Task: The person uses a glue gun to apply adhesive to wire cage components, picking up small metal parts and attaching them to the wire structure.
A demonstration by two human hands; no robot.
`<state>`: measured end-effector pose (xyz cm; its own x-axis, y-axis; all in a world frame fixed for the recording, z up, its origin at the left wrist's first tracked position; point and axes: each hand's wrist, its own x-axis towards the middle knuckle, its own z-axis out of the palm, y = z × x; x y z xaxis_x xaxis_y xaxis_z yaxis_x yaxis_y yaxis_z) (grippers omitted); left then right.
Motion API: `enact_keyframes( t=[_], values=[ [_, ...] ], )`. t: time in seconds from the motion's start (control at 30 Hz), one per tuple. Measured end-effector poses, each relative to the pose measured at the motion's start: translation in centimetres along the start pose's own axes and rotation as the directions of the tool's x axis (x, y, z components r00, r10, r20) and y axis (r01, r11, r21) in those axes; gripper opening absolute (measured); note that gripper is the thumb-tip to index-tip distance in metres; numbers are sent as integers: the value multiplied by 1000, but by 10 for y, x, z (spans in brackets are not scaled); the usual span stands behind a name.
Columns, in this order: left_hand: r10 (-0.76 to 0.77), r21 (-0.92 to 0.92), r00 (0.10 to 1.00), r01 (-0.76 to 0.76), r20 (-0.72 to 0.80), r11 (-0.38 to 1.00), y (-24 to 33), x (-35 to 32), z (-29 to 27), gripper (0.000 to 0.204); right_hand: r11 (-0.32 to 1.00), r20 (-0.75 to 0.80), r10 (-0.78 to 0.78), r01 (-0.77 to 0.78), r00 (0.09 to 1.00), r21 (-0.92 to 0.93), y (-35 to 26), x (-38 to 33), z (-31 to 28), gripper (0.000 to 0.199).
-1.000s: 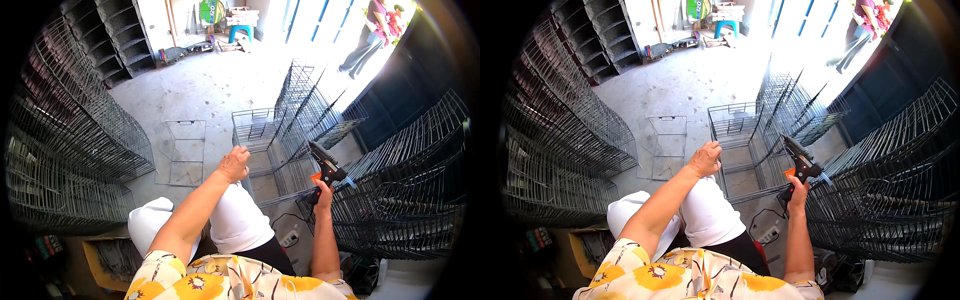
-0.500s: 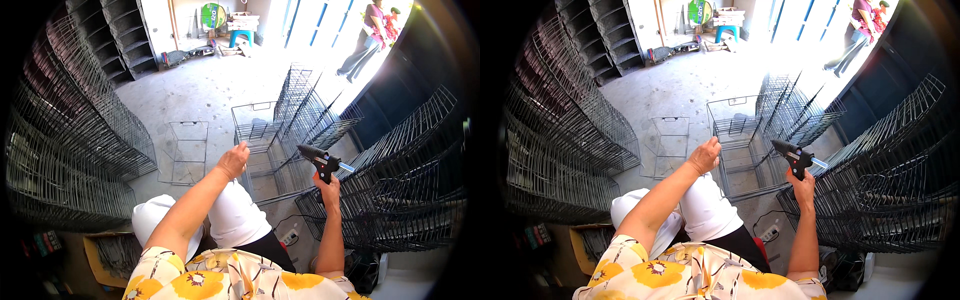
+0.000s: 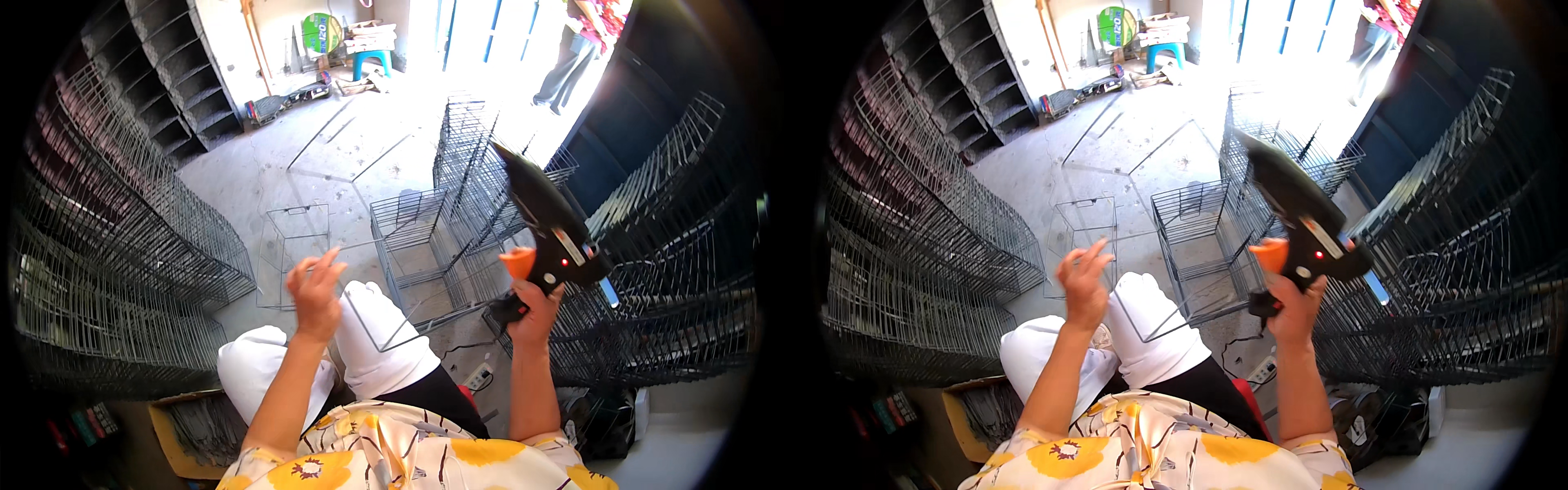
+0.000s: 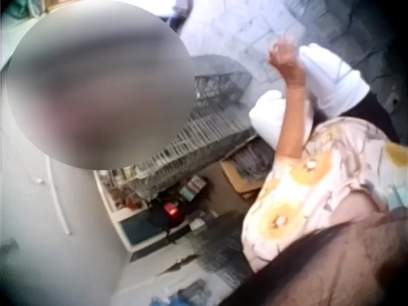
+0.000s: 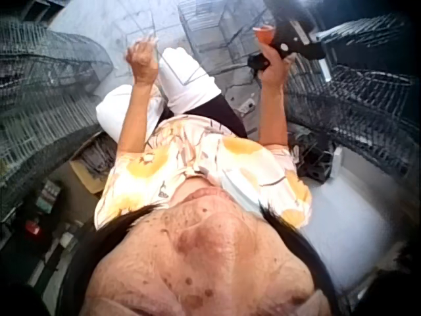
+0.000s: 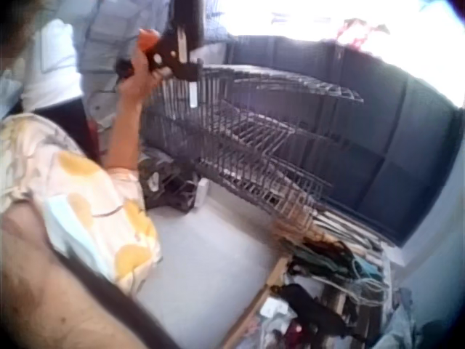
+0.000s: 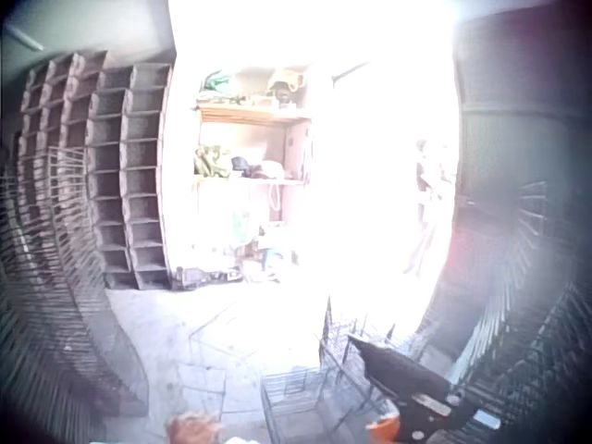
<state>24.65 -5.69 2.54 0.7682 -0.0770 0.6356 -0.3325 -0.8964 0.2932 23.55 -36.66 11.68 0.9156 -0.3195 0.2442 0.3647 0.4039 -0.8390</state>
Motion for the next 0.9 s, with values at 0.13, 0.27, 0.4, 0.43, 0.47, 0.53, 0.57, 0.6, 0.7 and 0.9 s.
enact_keyframes(
  t=[0.13, 0.27, 0.4, 0.43, 0.47, 0.53, 0.57, 0.6, 0.7, 0.9],
  values=[
    [-118, -300, 991, 130, 57, 945, 16, -17, -91, 56, 992, 260, 124, -123, 957, -19, -20, 5, 64, 25],
    [-89, -797, 906, 407, 413, 446, 87, -13, -129, 69, 993, 538, 117, -110, 835, -45, -33, 6, 136, 14],
    [-197, -811, 900, 436, 389, 391, 111, -34, -117, 59, 996, 708, 89, -51, 701, -75, -38, -12, 194, 13],
    [-214, -785, 896, 444, 389, 432, 109, -38, -115, 49, 995, 726, 103, -66, 680, -80, -38, -18, 205, 15],
    [-233, -757, 892, 453, 388, 471, 106, -39, -115, 39, 991, 756, 110, -12, 645, -134, -41, -21, 214, 15],
    [-329, -754, 886, 455, 327, 474, 108, -35, -112, 11, 988, 795, 89, 45, 600, -145, -34, -29, 227, 16],
    [-352, -668, 874, 483, 335, 566, 107, -31, -115, 11, 994, 803, 56, 44, 594, -102, -25, -34, 232, 16],
    [-391, -695, 886, 445, 249, 565, 107, -30, -109, 13, 998, 810, 24, 40, 585, -58, -17, -39, 238, 17],
    [-514, -736, 847, 435, 138, 519, 87, -22, -127, 22, 999, 802, 37, -36, 596, -20, -25, -41, 237, 21],
    [-574, -886, 705, 456, 417, -83, 44, -45, -177, 27, 996, 671, 85, -90, 736, -27, -19, -34, 177, 51]
  ],
)
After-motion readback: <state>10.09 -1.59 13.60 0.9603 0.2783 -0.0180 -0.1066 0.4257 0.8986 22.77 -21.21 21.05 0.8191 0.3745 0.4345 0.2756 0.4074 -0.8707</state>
